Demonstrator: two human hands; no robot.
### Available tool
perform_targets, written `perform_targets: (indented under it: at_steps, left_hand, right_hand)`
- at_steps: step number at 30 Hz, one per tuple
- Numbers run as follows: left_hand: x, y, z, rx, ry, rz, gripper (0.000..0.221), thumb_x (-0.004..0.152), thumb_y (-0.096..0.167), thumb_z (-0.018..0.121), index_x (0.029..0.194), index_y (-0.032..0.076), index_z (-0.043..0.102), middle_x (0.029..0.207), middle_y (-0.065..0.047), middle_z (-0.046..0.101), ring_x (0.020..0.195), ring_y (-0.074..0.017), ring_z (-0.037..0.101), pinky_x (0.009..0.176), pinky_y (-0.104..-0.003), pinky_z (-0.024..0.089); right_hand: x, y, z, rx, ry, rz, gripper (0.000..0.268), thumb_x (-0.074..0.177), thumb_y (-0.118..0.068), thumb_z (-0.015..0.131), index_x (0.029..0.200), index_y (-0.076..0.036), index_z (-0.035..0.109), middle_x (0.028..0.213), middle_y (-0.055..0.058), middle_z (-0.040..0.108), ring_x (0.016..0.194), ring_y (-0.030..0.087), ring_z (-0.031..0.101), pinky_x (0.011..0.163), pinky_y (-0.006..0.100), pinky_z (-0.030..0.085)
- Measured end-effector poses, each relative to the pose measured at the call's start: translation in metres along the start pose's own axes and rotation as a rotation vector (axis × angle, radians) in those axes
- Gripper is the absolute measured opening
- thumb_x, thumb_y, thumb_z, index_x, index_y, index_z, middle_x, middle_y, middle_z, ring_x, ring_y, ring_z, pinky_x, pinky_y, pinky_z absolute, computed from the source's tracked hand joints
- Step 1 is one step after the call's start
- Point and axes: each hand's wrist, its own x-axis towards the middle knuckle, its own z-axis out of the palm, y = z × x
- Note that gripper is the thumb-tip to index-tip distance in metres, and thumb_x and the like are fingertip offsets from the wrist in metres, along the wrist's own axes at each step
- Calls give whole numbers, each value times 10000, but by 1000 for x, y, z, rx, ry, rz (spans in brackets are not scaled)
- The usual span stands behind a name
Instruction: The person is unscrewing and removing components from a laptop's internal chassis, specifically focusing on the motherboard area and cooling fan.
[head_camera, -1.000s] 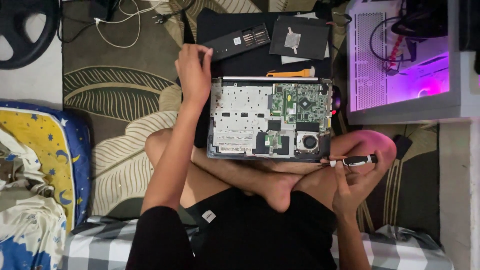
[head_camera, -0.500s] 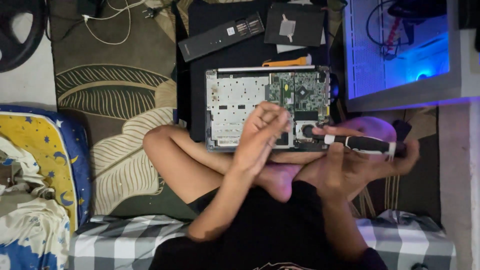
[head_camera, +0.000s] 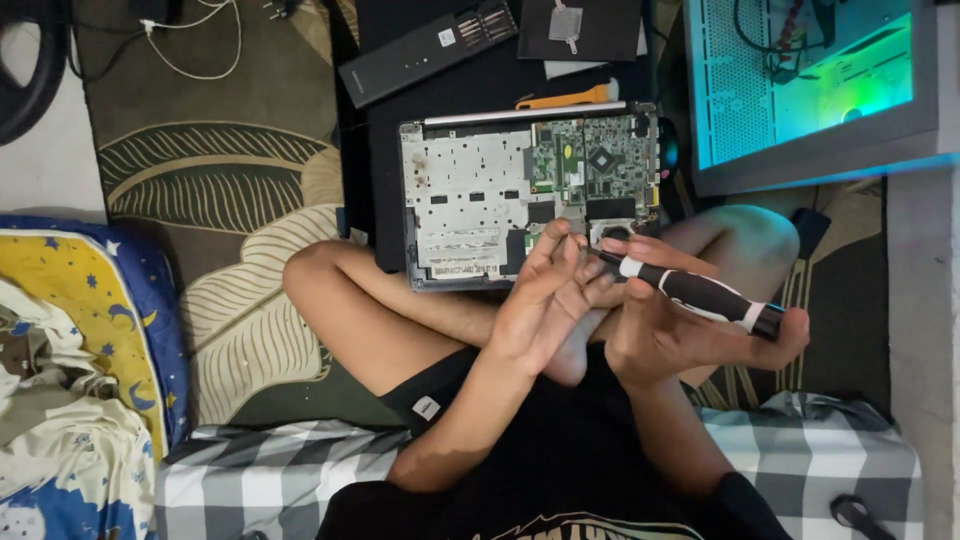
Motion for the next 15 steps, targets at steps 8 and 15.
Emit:
perform_targets:
  at_steps: [8, 15]
  left_hand:
    - [1, -1, -1, 40, -13, 27, 354, 1010, -38, 602, 1308, 120, 496, 1164, -35, 596, 1006, -148, 570, 967, -322, 514]
    - [3, -12, 14, 21, 40, 16, 211, 1055, 9, 587, 1228, 82, 491, 1100, -85, 615, 942, -148, 624, 941, -406, 586]
  right_hand:
    - [-6, 14, -3, -10, 26, -22, 939, 986, 159, 592, 1537, -436, 121, 1135, 314, 625, 898, 364, 679, 869, 480, 604]
    - [12, 14, -9, -115, 67, 55, 331, 971, -214, 633, 875, 102, 640, 812, 260, 685, 652, 333, 662, 794, 410, 634]
